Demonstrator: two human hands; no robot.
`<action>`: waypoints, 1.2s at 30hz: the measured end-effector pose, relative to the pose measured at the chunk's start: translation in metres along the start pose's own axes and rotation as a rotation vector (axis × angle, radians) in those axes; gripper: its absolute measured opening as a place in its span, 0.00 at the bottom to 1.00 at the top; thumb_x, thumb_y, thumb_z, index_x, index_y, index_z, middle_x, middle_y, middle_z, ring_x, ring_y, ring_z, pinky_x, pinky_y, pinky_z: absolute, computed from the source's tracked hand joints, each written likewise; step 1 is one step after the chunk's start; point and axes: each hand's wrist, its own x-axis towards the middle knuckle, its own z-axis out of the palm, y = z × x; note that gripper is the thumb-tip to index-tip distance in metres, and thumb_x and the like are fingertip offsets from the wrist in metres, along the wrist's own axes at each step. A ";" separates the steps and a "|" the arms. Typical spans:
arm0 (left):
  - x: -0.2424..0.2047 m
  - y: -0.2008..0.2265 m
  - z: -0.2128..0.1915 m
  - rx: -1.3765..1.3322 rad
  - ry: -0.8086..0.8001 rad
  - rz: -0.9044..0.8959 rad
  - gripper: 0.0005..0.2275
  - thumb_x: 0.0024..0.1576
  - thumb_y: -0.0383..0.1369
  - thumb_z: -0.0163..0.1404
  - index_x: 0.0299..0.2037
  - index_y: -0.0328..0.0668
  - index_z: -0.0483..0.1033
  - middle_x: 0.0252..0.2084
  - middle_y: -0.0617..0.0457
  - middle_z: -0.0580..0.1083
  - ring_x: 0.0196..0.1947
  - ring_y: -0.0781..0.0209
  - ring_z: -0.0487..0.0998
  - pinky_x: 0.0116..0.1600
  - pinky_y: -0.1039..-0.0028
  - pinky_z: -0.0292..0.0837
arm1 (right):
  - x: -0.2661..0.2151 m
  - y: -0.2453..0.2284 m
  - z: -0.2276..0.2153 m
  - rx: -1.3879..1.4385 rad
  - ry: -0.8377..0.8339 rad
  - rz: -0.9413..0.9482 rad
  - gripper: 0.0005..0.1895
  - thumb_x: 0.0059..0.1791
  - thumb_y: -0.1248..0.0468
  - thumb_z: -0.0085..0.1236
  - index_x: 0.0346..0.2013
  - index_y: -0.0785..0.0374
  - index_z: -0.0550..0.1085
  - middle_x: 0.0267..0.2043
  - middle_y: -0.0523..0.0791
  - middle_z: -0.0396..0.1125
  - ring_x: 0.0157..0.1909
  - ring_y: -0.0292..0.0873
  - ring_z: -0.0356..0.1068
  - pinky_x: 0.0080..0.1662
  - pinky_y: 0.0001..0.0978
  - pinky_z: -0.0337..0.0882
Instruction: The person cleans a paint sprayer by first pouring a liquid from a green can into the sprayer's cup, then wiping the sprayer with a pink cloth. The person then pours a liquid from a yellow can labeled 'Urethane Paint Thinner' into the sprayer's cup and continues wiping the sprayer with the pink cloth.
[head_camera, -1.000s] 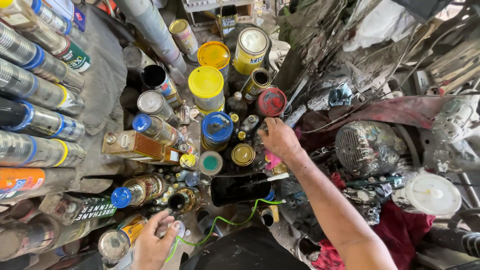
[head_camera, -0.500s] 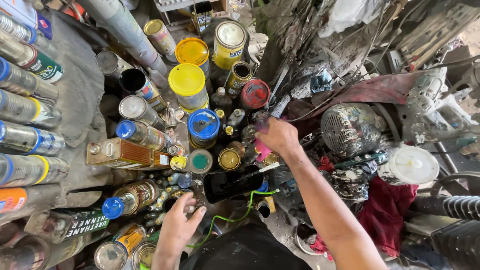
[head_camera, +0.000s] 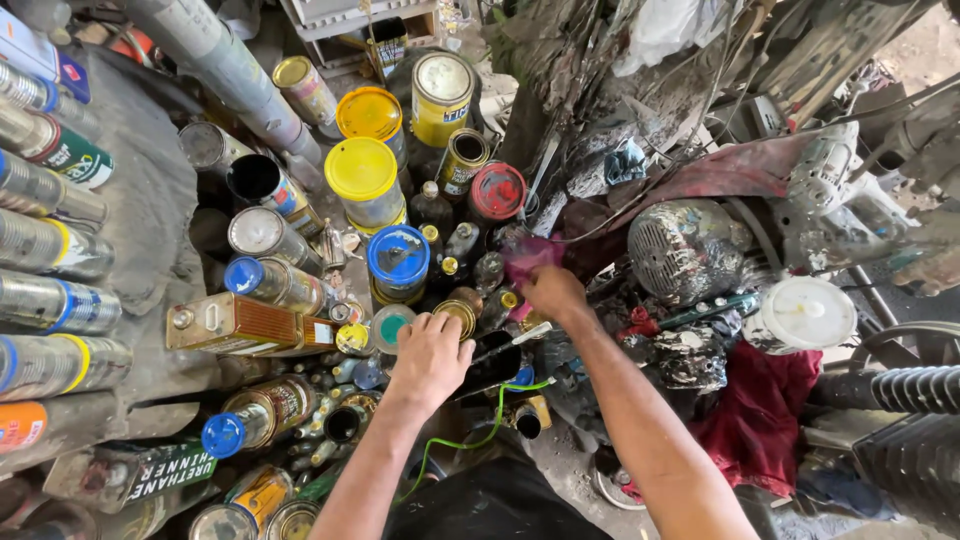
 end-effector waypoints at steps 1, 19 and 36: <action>0.005 -0.002 0.002 0.003 -0.001 0.003 0.14 0.56 0.37 0.57 0.46 0.36 0.76 0.49 0.46 0.74 0.52 0.43 0.72 0.55 0.50 0.65 | -0.005 -0.001 -0.005 0.004 0.001 0.001 0.23 0.48 0.43 0.56 0.46 0.55 0.81 0.45 0.53 0.75 0.48 0.59 0.74 0.51 0.52 0.73; 0.055 -0.012 0.011 -0.017 -0.032 0.000 0.18 0.43 0.26 0.65 0.44 0.38 0.76 0.46 0.43 0.71 0.50 0.40 0.72 0.53 0.59 0.73 | 0.039 0.029 0.007 0.592 0.221 -0.189 0.15 0.50 0.56 0.56 0.35 0.68 0.77 0.31 0.54 0.74 0.36 0.55 0.74 0.41 0.45 0.74; 0.053 -0.007 0.011 0.019 0.018 -0.032 0.10 0.49 0.23 0.54 0.41 0.38 0.77 0.45 0.44 0.73 0.48 0.40 0.74 0.46 0.56 0.75 | 0.055 -0.008 -0.037 0.651 0.130 -0.209 0.14 0.51 0.59 0.54 0.30 0.70 0.75 0.22 0.50 0.71 0.19 0.39 0.71 0.26 0.37 0.72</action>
